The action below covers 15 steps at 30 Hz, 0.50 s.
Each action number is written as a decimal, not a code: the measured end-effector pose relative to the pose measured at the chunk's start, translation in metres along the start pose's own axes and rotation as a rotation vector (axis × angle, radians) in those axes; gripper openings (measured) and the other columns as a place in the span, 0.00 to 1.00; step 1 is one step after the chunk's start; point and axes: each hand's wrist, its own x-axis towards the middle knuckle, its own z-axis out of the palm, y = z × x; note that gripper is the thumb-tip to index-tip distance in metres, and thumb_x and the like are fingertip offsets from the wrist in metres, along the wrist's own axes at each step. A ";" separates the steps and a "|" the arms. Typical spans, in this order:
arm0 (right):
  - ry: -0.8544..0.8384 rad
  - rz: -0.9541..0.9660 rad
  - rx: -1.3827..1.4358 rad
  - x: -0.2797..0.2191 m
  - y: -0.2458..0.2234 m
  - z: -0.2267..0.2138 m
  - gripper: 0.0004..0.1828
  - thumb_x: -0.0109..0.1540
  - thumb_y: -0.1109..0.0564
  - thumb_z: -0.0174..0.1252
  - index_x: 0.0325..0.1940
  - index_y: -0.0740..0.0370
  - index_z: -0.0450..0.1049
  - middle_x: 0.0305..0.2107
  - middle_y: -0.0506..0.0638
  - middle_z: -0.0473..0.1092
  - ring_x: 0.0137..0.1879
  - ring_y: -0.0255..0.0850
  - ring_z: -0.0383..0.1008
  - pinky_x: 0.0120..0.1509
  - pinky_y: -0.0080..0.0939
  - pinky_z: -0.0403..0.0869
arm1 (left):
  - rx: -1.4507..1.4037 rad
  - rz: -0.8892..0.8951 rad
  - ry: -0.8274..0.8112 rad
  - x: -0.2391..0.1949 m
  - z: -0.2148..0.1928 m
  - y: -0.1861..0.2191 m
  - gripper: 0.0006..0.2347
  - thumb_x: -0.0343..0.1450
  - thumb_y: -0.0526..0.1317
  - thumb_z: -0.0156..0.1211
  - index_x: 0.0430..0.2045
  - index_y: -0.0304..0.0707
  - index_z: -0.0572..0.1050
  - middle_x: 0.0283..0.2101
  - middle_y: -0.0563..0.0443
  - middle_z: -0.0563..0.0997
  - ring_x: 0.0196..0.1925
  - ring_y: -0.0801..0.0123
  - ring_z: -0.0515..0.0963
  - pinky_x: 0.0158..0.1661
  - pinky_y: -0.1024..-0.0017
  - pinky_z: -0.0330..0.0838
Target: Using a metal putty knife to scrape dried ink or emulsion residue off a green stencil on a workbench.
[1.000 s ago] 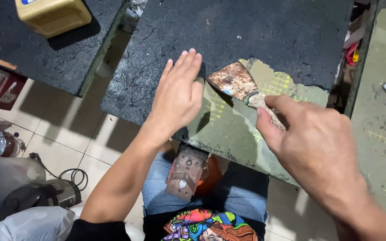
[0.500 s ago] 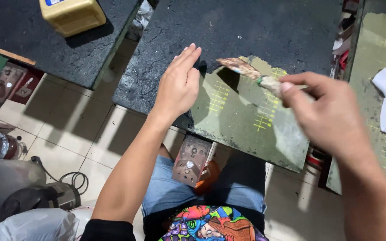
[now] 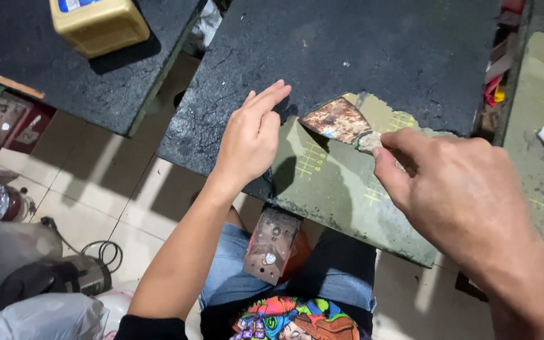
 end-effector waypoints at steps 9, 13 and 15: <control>0.200 -0.105 -0.023 -0.003 0.009 0.024 0.17 0.71 0.38 0.49 0.52 0.45 0.78 0.23 0.53 0.79 0.30 0.54 0.81 0.36 0.58 0.77 | 0.163 0.050 -0.066 0.002 0.010 -0.004 0.23 0.73 0.36 0.35 0.62 0.33 0.70 0.69 0.40 0.69 0.74 0.57 0.64 0.74 0.52 0.38; 0.192 -0.078 0.165 -0.008 0.007 0.029 0.17 0.70 0.42 0.49 0.53 0.50 0.77 0.23 0.58 0.79 0.32 0.58 0.81 0.43 0.62 0.76 | 0.158 0.077 -0.066 0.001 0.009 -0.005 0.22 0.74 0.35 0.36 0.63 0.35 0.70 0.70 0.43 0.68 0.74 0.58 0.63 0.74 0.52 0.38; 0.037 0.052 0.284 -0.014 -0.004 0.005 0.19 0.70 0.42 0.48 0.59 0.48 0.75 0.23 0.60 0.80 0.29 0.54 0.81 0.49 0.59 0.77 | 0.159 0.081 -0.061 0.001 0.009 -0.005 0.22 0.74 0.35 0.35 0.63 0.35 0.69 0.70 0.43 0.68 0.74 0.58 0.62 0.74 0.52 0.38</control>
